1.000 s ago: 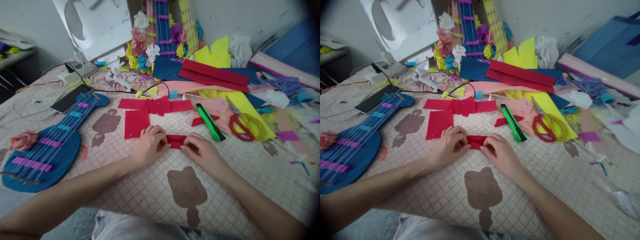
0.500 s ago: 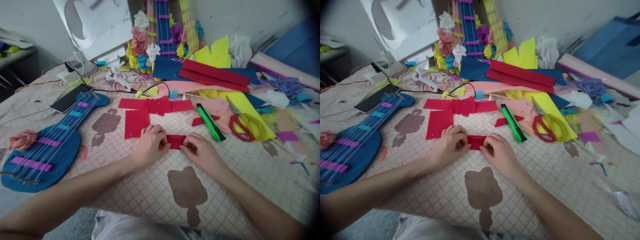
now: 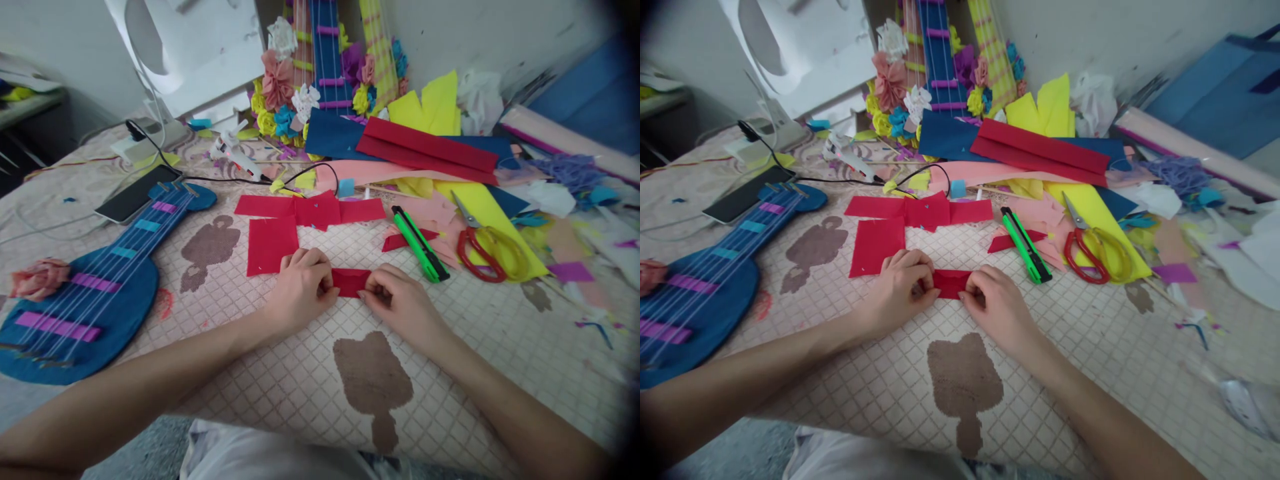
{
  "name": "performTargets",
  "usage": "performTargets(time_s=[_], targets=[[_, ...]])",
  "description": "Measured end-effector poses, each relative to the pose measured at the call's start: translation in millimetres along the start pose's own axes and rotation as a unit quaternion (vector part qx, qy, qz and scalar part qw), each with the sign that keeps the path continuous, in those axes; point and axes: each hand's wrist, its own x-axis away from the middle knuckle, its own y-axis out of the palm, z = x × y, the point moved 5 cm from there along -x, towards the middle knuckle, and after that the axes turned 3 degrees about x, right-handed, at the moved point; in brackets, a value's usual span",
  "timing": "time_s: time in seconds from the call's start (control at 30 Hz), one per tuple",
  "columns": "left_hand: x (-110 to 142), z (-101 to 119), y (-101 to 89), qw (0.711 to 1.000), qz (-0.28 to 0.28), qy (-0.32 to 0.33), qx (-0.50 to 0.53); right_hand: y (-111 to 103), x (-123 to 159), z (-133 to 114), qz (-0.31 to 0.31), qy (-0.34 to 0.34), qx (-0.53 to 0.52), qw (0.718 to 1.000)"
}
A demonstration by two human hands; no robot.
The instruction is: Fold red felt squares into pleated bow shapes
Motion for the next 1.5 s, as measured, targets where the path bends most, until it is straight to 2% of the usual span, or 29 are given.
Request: performTargets(time_s=[0.23, 0.33, 0.6, 0.67, 0.8, 0.87, 1.13, 1.33, 1.5], targets=[[0, 0, -2.2, 0.999, -0.01, -0.026, 0.03, 1, 2, 2, 0.003, 0.008, -0.026, 1.0], [1, 1, -1.6, 0.998, -0.02, -0.013, 0.056, 2, 2, 0, -0.021, -0.004, -0.036, 0.999], [-1, 0, -1.0, 0.998, -0.032, -0.025, 0.045, 3, 1, 0, -0.032, 0.011, -0.031, 0.999], [-1, 0, -1.3, 0.998, -0.031, -0.025, 0.043, 4, 2, 1, -0.025, 0.012, -0.019, 0.999], [1, -2, -2.5, 0.999, -0.013, -0.019, 0.049, 1, 5, 5, 0.027, 0.008, -0.012, 1.0], [2, -2, -1.9, 0.999, -0.018, -0.004, 0.044, 1, 6, 5, 0.025, -0.008, -0.002, 1.0], [2, -2, -0.5, 0.999, -0.03, 0.014, 0.031, -4, 7, -1, -0.059, -0.091, 0.048, 0.993], [4, -1, -2.7, 0.998, -0.036, 0.038, 0.017, -11, 8, -4, -0.016, -0.192, 0.15, 0.97], [5, 6, -4.5, 0.996, -0.053, 0.066, -0.028, -12, 8, -5, 0.0, -0.209, 0.174, 0.962]])
